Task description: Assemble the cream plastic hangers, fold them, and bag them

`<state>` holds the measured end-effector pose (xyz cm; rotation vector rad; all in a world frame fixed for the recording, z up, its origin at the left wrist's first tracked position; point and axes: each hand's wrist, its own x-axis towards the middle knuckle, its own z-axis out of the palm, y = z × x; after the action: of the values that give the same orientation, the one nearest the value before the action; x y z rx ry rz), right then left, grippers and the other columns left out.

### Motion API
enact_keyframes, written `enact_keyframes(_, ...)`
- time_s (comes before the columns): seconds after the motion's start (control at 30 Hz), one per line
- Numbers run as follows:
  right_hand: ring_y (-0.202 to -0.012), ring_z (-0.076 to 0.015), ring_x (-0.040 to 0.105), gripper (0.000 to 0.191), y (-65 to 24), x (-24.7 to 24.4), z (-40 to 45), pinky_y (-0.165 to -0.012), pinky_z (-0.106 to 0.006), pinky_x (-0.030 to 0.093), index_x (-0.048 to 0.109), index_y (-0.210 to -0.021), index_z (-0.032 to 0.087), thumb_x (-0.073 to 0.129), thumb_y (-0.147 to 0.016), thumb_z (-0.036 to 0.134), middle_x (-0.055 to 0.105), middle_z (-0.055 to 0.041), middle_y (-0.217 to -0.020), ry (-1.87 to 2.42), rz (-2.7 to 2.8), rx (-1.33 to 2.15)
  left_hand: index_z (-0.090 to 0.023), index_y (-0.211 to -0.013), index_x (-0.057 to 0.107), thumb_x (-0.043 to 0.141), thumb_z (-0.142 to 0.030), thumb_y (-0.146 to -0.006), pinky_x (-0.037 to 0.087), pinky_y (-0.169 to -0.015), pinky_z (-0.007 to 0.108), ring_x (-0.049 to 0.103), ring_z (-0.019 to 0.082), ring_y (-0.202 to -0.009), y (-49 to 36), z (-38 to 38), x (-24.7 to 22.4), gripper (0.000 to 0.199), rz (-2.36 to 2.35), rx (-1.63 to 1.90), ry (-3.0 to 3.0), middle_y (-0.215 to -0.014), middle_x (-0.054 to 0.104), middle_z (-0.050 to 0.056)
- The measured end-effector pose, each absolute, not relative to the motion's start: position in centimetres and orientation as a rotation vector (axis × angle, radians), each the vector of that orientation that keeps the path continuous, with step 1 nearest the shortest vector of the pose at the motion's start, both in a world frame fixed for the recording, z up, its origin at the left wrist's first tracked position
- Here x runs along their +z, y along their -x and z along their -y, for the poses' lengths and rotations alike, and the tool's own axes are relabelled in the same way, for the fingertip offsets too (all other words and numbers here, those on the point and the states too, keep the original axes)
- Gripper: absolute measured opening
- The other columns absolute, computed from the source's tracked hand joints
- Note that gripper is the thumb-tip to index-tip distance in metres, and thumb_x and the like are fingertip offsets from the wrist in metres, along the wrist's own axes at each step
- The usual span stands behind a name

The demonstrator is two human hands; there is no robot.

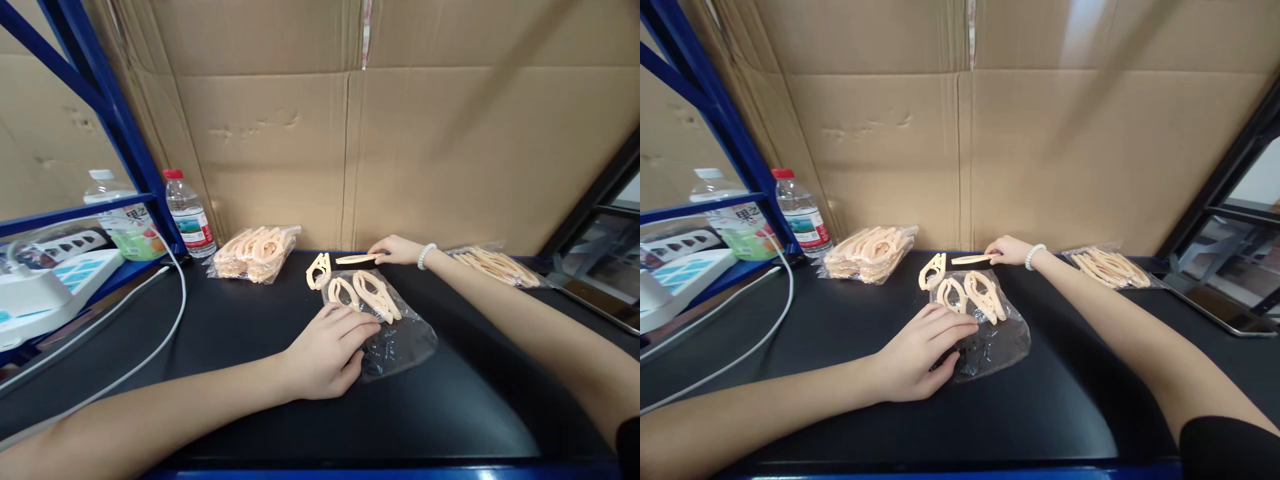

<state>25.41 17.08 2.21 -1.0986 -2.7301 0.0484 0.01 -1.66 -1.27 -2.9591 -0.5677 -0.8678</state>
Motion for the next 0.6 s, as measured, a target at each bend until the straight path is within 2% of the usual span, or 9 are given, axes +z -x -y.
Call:
enact_keyframes(0.2, -0.062, -0.0172, 0.067, 0.034, -29.1, 3.1, -12.4, -0.064, -0.028, 0.051, 0.072, -0.102, 0.013, 0.05, -0.09, 0.036, 0.072, -0.0045, -0.07, 1.169, 2.354, 0.172, -0.013, -0.124, 0.051, 0.048, -0.009, -0.083, 0.04, -0.097, 0.039, 0.056, 0.023, -0.11, -0.1, 1.7, -1.3, 0.041, 0.567, -0.869, 2.963, -0.123, 0.063, 0.011)
enact_keyframes(0.33, -0.066, -0.0169, 0.067, 0.039, -29.7, 4.2, -6.6, -0.066, -0.03, 0.055, 0.069, -0.11, 0.013, 0.053, -0.091, 0.043, 0.072, -0.0064, -0.078, 1.128, 2.162, 0.196, -0.013, -0.125, 0.05, 0.048, -0.009, -0.083, 0.041, -0.097, 0.04, 0.056, 0.023, -0.111, -0.1, 1.6, -1.5, 0.042, 0.58, -0.867, 2.952, -0.124, 0.062, 0.011)
enact_keyframes(0.43, -0.061, -0.0146, 0.066, 0.028, -29.2, 5.4, -1.3, -0.06, -0.028, 0.057, 0.07, -0.105, 0.017, 0.062, -0.088, 0.039, 0.072, -0.0047, -0.079, 1.001, 1.966, 0.252, -0.014, -0.126, 0.05, 0.049, -0.009, -0.083, 0.041, -0.097, 0.041, 0.056, 0.024, -0.112, -0.2, 1.6, -1.5, 0.043, 0.579, -0.871, 2.943, -0.124, 0.062, 0.011)
enact_keyframes(0.53, -0.056, -0.0122, 0.065, 0.012, -28.4, 6.4, 3.7, -0.054, -0.026, 0.056, 0.071, -0.095, 0.023, 0.062, -0.09, 0.029, 0.072, -0.0031, -0.084, 0.921, 1.971, 0.004, -0.015, -0.125, 0.051, 0.048, -0.009, -0.083, 0.042, -0.097, 0.041, 0.057, 0.023, -0.111, -0.3, 1.6, -1.4, 0.042, 0.567, -0.891, 2.939, -0.123, 0.063, 0.011)
enact_keyframes(0.6, -0.061, -0.0141, 0.066, 0.01, -27.8, 6.6, 6.3, -0.056, -0.028, 0.056, 0.069, -0.097, 0.027, 0.062, -0.09, 0.024, 0.072, -0.002, -0.084, 0.87, 2.011, -0.142, -0.015, -0.123, 0.051, 0.048, -0.009, -0.083, 0.043, -0.097, 0.041, 0.057, 0.023, -0.11, -0.3, 1.6, -1.3, 0.041, 0.569, -0.904, 2.935, -0.122, 0.063, 0.011)
